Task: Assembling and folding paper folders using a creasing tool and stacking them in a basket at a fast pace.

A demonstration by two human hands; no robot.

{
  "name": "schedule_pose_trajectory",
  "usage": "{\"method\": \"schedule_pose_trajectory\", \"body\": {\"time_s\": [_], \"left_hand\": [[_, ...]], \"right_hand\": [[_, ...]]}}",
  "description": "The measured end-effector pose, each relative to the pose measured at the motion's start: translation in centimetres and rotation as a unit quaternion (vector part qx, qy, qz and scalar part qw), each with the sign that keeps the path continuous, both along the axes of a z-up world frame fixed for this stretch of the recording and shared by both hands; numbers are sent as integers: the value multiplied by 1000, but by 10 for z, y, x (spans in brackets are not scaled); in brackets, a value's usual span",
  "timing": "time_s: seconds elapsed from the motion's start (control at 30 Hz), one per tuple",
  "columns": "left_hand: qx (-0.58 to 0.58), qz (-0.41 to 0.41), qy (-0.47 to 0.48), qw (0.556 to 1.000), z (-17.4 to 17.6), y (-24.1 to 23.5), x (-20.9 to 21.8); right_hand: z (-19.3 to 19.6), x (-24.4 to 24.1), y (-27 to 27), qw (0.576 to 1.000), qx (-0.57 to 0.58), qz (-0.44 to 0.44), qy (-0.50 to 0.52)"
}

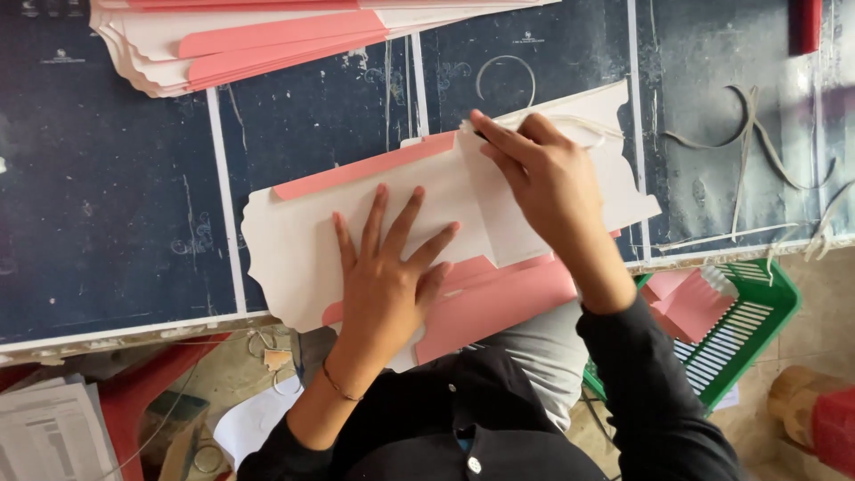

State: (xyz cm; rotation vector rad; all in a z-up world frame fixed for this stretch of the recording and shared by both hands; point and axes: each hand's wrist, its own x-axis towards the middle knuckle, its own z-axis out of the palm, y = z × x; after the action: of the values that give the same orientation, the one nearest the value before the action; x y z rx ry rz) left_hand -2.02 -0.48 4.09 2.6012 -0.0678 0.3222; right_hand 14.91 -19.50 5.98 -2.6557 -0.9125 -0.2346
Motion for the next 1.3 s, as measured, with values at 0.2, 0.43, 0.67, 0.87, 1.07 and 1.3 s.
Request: {"method": "schedule_pose_trajectory", "body": {"time_s": [0.2,0.43,0.67,0.87,1.07,1.3], "left_hand": [[-31,-12,4,999,5,3,-1],[-1,-3,-4,1000,6,2,1],[0,-2,-6,1000,5,2,1],[-1,-22,11,1000,8,4,1],[-71,-155,109,979,10,33,-1],[136,10,112,984,1,53,-11]], "right_hand": [[38,-63,-48,991,-74,-11,115],[19,-123,-78,987,-163,13,-3],[18,-137,-71,983,-184,-12,3],[16,-133,-58,990,-133,-39,-19],[26,-37,-204,893,-282,-270,-224],[26,44,-260,934,102,-302,-161]]}}
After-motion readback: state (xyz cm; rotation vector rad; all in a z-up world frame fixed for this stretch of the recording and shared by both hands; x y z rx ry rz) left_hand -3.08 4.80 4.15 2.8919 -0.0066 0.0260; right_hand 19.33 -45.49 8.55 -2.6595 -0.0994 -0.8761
